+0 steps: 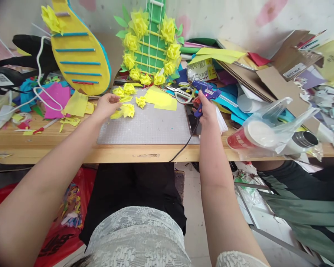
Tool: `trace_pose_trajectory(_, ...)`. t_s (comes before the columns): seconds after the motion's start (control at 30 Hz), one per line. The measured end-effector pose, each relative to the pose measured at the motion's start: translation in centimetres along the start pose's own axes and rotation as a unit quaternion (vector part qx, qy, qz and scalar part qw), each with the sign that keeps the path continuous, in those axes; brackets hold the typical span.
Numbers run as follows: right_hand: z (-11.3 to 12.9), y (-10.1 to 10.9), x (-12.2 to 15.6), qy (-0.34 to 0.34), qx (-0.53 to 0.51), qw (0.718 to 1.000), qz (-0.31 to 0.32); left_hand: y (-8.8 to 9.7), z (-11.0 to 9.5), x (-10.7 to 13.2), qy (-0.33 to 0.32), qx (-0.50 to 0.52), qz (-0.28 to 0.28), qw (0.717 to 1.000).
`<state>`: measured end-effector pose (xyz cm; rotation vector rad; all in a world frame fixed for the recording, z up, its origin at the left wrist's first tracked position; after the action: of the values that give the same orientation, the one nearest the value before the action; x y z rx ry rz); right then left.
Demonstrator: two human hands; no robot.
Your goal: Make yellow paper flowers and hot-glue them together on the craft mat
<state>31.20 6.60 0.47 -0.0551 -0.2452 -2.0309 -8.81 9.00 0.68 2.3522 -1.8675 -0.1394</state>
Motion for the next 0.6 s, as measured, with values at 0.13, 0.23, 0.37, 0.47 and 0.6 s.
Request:
trace_pose_trajectory(0.13,0.1,-0.6,0.0,0.019,0.002,1.0,0.018,0.4,-0.3,0.3,0.002,-0.003,-0.006,1.0)
trace_pose_trajectory(0.23,0.5,-1.4,0.6,-0.007,-0.019,0.999,0.033,0.6,-0.1,0.2,0.009,-0.01,-0.01,1.0)
trace_pose_trajectory(0.37,2.2,-3.1,1.4,0.002,-0.059,0.998,0.034,0.3,0.4,0.0,0.012,-0.019,0.003,1.0)
trace_pose_trajectory(0.47,2.8,-5.8,2.1,0.015,-0.068,0.996,0.061,-0.4,0.3,0.2,0.014,-0.038,0.024,0.999)
trace_pose_trajectory(0.6,2.5,-10.8,3.4,0.031,-0.074,0.99,0.117,-1.3,0.2,0.7,0.026,-0.036,0.057,0.997)
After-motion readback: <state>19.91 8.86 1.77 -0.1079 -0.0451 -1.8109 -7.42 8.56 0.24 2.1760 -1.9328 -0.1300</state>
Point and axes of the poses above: each hand's wrist, its own x-axis away from the middle knuckle, its own y-axis out of the back of the hand, z = x × y, the point moved 8 cm from there along -x, towards the middle knuckle, and after that the axes turned 14 degrees about x, right-handed, at the moved point
